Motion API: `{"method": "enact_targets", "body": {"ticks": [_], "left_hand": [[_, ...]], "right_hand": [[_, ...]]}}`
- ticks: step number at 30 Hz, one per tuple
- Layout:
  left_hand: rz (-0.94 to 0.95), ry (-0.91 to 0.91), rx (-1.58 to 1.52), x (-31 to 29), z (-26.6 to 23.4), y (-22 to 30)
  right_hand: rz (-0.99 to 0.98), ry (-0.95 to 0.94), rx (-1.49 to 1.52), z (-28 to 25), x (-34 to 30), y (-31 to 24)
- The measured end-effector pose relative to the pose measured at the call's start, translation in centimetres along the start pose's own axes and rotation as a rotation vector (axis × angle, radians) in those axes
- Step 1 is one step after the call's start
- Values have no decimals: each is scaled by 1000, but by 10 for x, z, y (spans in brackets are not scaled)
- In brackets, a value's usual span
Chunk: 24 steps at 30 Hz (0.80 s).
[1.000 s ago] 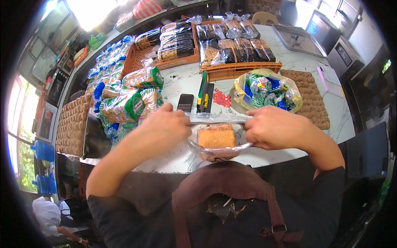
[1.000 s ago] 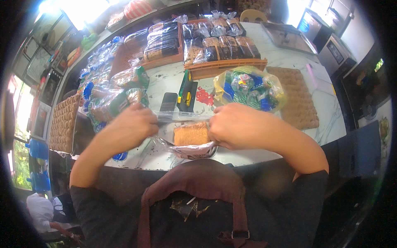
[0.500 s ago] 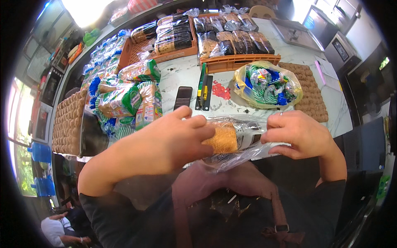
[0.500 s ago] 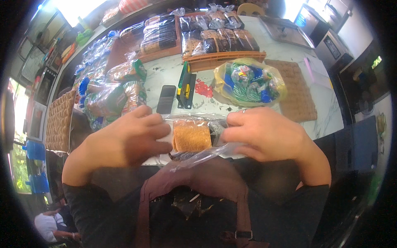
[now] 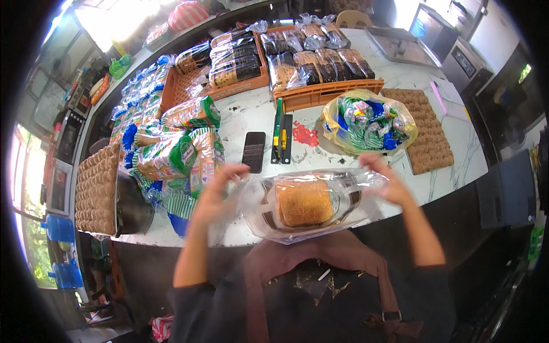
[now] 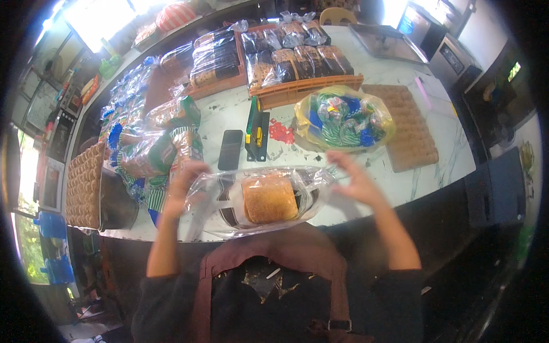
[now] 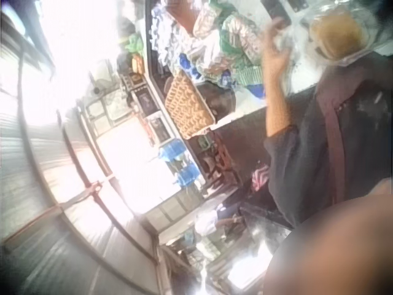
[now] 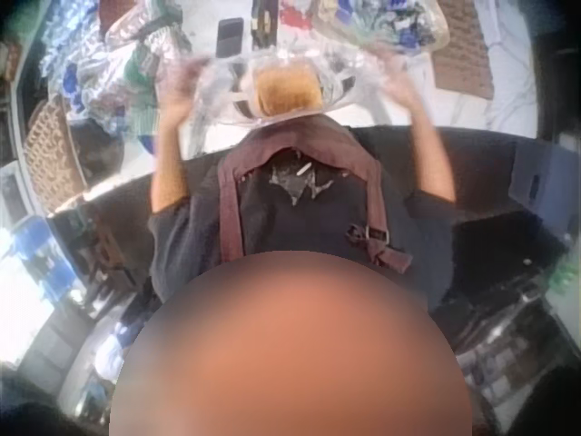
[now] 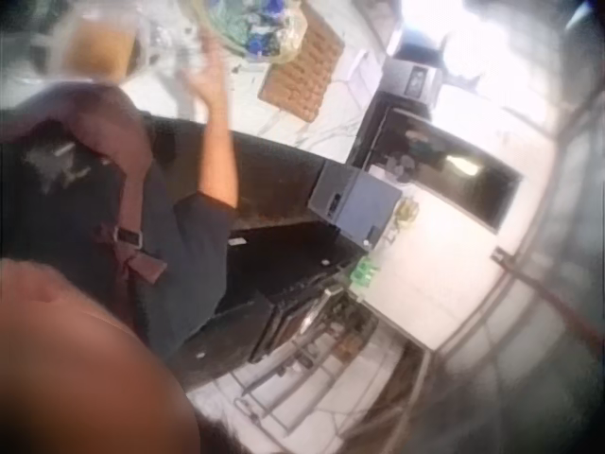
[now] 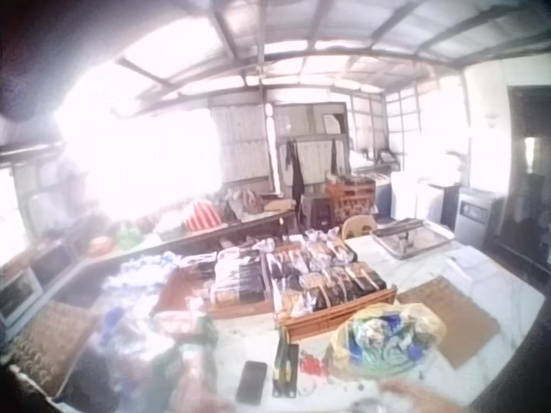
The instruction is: The person repeatedly places bread loaves into plastic bags, seals them using a handheld heat sealer, and stacks the finished packages on a counter. The person also handles plastic bags and a mobile phone during the process.
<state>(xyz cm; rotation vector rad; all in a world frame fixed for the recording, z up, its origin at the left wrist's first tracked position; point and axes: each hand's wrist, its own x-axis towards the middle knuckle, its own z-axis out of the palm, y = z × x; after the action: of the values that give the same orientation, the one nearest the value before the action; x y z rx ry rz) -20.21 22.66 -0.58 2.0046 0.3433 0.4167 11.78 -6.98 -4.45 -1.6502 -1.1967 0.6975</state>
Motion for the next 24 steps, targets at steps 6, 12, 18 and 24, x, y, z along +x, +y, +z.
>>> {"method": "enact_targets", "body": {"ticks": [6,12,18,24], "left_hand": [[-842,-79,-1039,-37,161,-128],[-765,-5,-1119,2,190,-142],[-648,-34,-1033,0,178,-121],[-335,-158,-813,2,148,-78]], "right_hand": [[322,-205,-277,144,-27,153],[356,-138,-100,175,-16,158],[227,-118,87,167,14,113],[4,-216,264,123,12,44]]}}
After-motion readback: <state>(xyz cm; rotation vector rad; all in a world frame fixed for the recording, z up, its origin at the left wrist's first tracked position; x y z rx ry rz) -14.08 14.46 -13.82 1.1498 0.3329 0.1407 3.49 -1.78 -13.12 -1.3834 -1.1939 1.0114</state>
